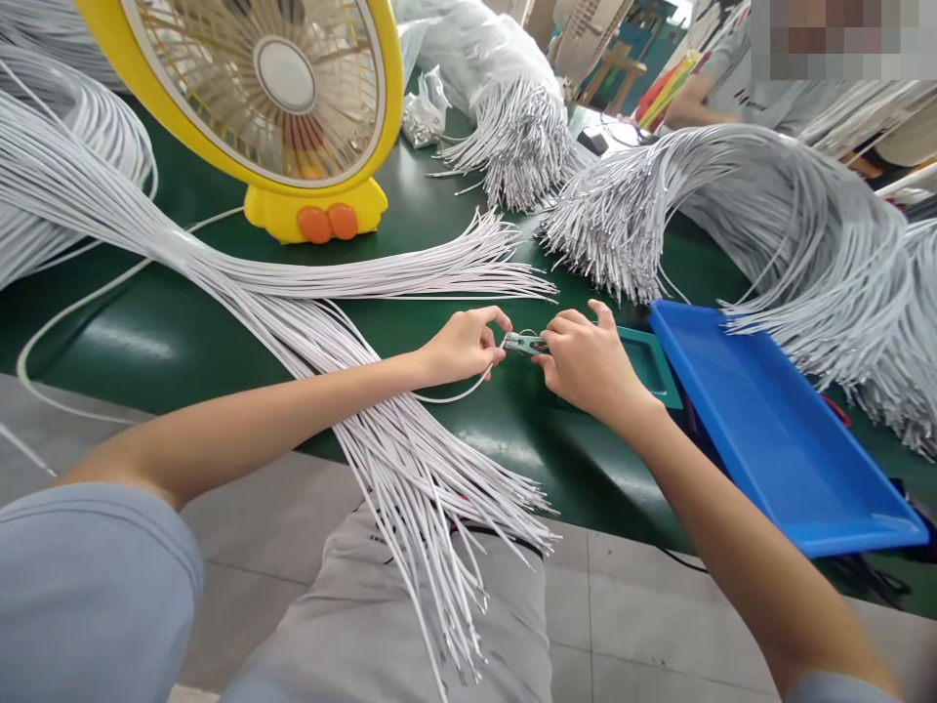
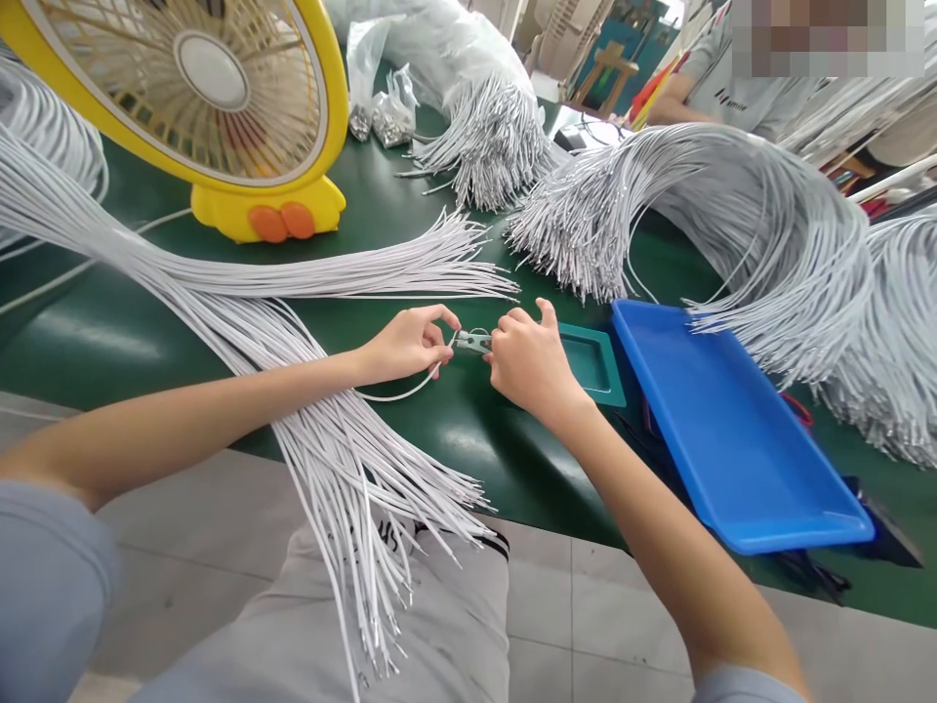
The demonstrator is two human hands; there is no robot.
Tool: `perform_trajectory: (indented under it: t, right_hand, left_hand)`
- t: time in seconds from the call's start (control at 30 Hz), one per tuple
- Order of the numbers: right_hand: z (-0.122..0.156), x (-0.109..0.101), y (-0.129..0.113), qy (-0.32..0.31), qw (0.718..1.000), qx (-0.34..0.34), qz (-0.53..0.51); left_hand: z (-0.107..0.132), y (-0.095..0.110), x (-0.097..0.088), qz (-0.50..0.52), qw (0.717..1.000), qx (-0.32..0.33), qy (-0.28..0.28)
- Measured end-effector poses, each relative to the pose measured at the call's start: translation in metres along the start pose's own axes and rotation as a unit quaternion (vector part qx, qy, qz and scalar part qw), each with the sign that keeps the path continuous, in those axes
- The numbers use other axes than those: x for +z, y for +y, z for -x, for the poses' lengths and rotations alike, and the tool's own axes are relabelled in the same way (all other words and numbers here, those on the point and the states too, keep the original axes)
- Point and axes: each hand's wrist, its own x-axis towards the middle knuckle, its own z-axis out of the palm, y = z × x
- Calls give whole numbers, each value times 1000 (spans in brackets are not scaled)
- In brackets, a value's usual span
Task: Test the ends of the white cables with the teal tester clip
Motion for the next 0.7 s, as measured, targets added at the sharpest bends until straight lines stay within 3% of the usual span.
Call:
perform_trajectory:
  t: [0.37,0.57,0.7]
  right_hand:
    - [-2,1,-3,-22,999,-2,-27]
    - [-2,4,12,-32,989,55,-137]
    - [-2,13,28,-10,979,136,-151]
  left_hand:
    - [-1,-7,4,20,1000,-22,-3]
    - [-1,-6,3,17,999,-25,11]
    - [-1,-6,2,17,999,-32,12]
